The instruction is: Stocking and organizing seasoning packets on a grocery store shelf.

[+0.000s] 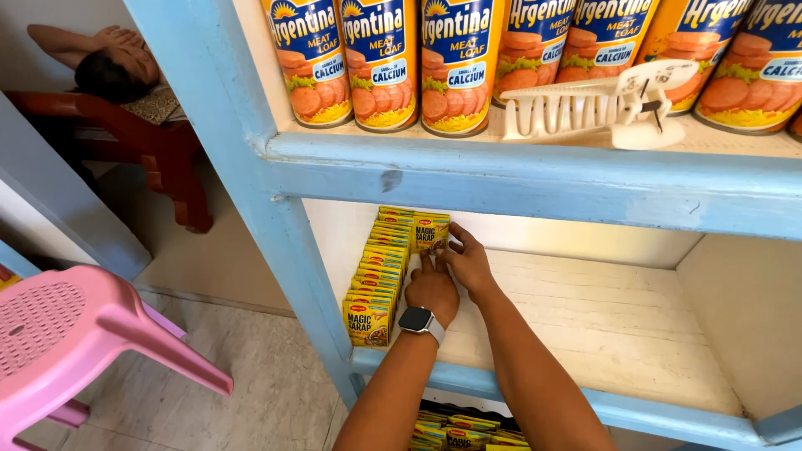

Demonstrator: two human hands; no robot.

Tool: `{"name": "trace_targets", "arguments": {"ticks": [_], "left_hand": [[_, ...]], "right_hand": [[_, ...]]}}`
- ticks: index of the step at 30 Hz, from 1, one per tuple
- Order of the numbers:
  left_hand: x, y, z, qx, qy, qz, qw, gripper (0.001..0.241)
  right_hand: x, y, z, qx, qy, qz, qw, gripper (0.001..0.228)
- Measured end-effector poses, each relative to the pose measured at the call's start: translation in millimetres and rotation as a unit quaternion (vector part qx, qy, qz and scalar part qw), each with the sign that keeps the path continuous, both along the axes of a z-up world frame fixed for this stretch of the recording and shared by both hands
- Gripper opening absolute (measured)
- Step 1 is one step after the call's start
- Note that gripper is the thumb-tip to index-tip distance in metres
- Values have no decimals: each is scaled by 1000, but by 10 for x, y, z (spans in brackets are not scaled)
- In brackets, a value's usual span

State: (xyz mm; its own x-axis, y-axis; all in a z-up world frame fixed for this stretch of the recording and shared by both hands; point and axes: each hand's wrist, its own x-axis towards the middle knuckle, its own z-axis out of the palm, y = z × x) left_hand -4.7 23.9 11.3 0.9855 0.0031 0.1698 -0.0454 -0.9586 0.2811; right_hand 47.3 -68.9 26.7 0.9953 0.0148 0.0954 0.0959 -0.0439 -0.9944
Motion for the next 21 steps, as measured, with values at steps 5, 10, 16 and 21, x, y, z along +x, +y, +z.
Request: {"name": "trace_targets", "arguments": {"ticks": [5,10,16,21], "left_hand": [[45,10,-92,-10,-14,18,1000,63],[32,21,-61,-7,-24,14,1000,63],[-2,23,-32,-16,-24,11,1000,63],[-34,16,8,-22,-9,2,1000,59]], "right_hand": [[78,-22,-120,20,-1,0,1000,76],[17,-15,-29,16,8,1,1000,75],[-74,9,39,-6,7,-6,1000,74],[-171,26,113,-23,20,-10,999,68]]}}
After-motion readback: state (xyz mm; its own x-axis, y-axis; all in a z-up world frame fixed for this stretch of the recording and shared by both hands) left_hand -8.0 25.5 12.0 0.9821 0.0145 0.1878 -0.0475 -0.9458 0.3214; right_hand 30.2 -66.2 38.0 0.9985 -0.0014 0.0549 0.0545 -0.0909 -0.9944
